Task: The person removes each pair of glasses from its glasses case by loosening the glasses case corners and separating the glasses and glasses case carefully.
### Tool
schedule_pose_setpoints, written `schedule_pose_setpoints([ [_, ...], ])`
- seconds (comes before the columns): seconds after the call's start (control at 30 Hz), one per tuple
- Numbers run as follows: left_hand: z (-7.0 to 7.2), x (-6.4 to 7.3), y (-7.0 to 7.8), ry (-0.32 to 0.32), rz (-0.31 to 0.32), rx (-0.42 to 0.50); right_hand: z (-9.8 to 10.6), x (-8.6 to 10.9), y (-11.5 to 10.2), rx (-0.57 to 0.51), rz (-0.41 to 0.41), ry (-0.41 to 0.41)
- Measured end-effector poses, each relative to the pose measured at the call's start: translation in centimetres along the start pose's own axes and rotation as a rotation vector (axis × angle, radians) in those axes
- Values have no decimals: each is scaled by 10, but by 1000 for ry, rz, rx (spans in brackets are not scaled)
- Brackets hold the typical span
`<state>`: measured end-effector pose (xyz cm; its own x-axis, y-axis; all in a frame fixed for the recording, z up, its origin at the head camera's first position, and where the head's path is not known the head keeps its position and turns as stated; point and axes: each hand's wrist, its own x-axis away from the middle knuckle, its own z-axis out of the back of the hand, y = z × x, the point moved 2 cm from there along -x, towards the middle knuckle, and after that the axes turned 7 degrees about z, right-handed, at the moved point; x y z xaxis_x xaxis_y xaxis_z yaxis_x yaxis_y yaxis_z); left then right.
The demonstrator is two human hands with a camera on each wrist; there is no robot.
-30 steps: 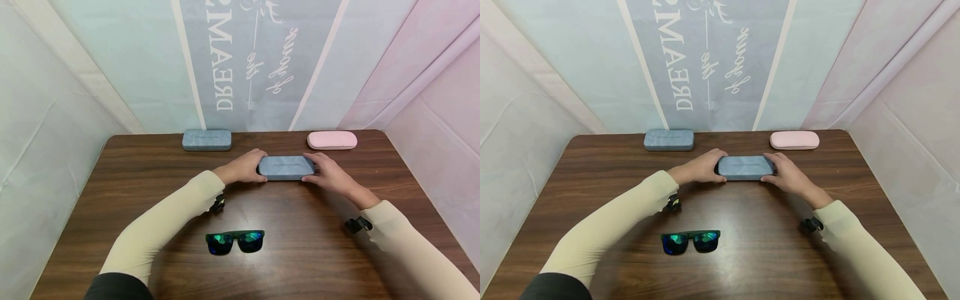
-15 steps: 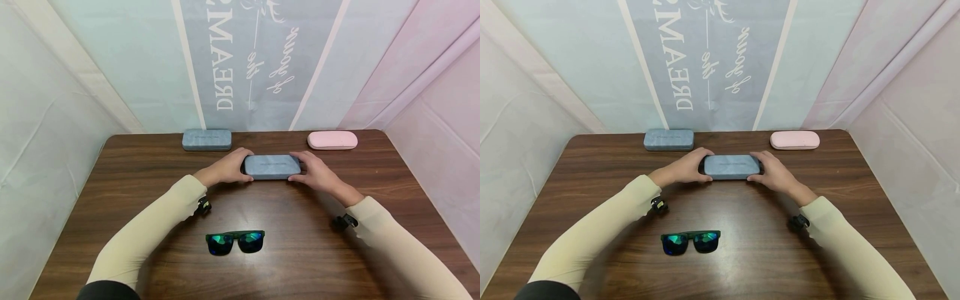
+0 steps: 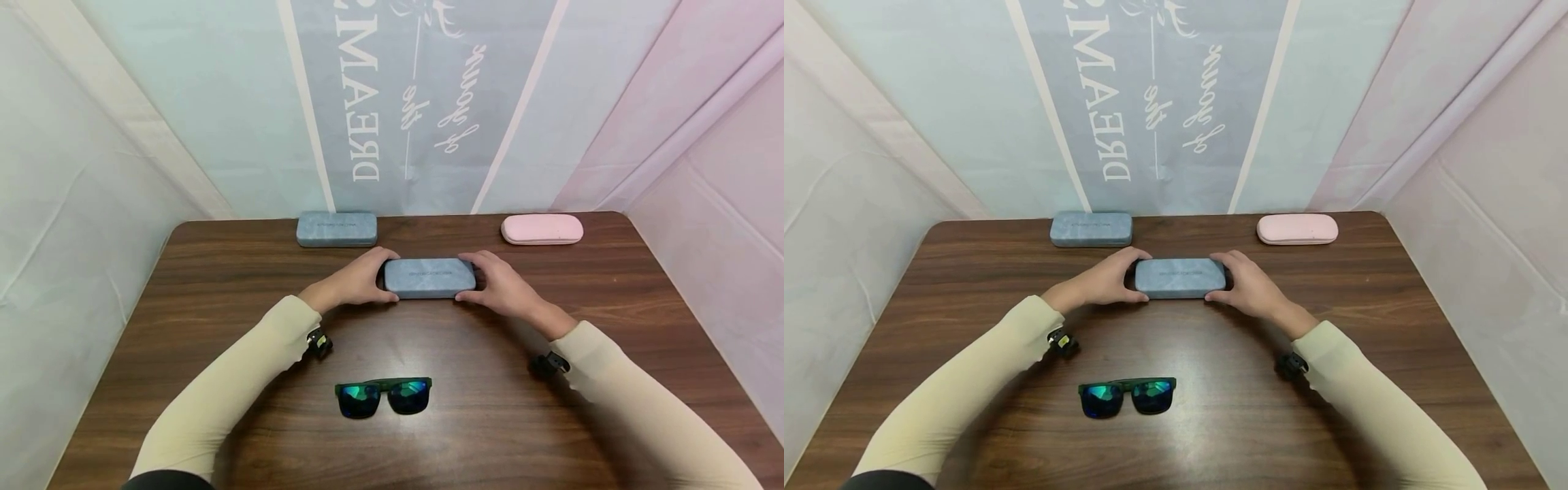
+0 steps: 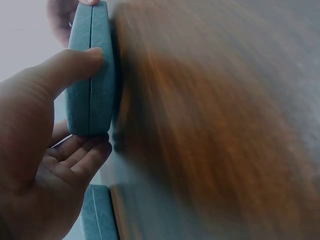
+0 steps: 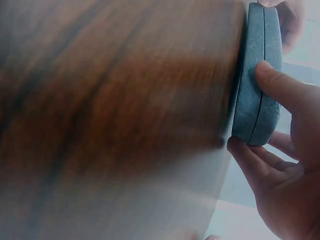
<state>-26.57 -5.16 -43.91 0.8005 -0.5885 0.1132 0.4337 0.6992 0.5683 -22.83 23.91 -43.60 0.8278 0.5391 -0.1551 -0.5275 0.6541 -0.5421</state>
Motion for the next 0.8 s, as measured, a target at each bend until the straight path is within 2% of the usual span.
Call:
schedule_pose_setpoints([
  [0.37, -5, 2, -6, 21, -24, 35, -4, -4, 0, -2, 23, -18],
  [0.57, -10, 4, -9, 42, -36, 44, -5, -5, 1, -31, -1, -54],
  [0.8, -13, 5, -10, 62, -34, 35, -4, -6, 1, 34, 61, -69],
])
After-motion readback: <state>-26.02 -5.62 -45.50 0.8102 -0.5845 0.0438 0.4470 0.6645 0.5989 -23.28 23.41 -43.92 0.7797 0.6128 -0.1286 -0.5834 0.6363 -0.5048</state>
